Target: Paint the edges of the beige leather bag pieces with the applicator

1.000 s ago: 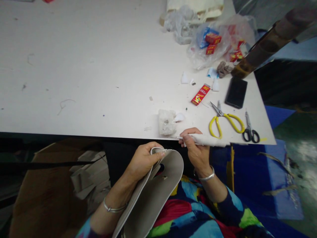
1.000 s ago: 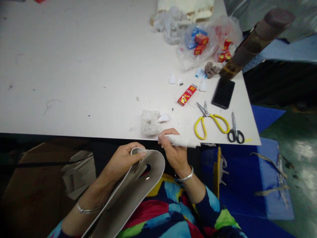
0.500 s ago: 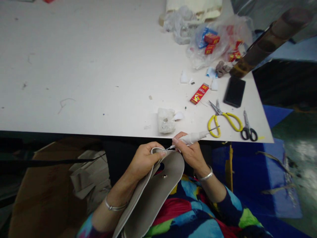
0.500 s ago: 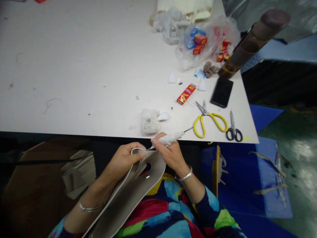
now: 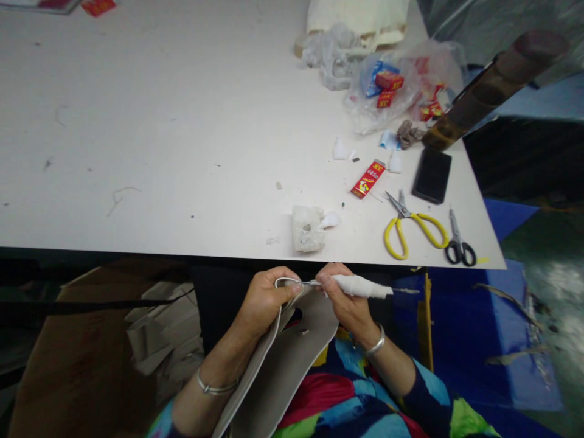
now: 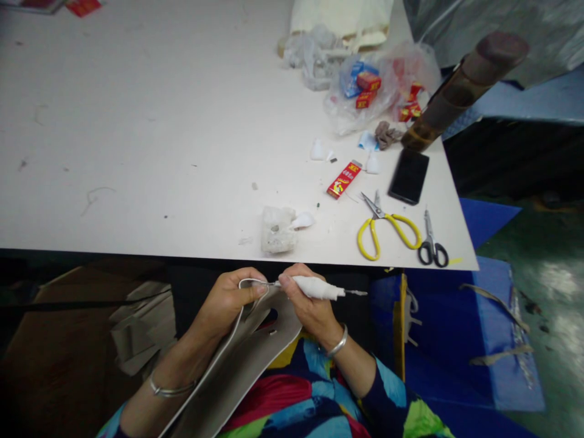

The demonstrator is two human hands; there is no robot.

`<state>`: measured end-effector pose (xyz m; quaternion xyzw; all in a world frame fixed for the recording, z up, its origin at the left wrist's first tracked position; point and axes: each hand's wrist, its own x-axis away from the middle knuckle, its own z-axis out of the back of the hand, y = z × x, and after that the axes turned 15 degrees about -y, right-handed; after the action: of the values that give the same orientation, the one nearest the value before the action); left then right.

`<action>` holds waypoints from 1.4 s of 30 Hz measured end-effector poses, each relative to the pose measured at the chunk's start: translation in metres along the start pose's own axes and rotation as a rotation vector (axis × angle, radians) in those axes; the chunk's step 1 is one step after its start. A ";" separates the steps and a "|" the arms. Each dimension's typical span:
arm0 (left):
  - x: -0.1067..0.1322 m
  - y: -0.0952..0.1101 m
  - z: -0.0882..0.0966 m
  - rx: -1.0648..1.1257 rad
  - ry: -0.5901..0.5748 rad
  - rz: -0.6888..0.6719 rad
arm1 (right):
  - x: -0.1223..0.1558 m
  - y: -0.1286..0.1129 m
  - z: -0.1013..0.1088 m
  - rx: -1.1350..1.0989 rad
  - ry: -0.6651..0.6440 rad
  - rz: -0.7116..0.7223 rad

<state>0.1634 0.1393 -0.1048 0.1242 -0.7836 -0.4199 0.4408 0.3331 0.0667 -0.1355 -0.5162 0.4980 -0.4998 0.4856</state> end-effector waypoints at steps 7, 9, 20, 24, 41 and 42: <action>0.001 0.003 0.004 0.005 0.011 0.002 | -0.010 -0.006 0.003 0.020 0.209 0.107; 0.002 0.004 0.006 -0.014 0.006 0.009 | -0.017 -0.012 0.010 0.130 0.258 0.172; 0.003 0.006 0.023 0.172 0.022 0.021 | -0.033 -0.024 0.020 0.388 0.203 0.235; 0.004 0.009 0.023 0.185 0.005 0.026 | -0.036 -0.022 0.020 0.431 0.193 0.235; 0.002 0.009 0.031 0.274 -0.114 0.074 | -0.032 -0.024 0.017 0.010 -0.024 0.071; 0.002 0.009 0.032 0.280 -0.127 0.084 | -0.031 -0.024 0.015 -0.022 -0.071 0.040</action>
<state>0.1382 0.1606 -0.1051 0.1248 -0.8651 -0.2950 0.3860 0.3491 0.0987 -0.1134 -0.5288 0.4960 -0.4660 0.5072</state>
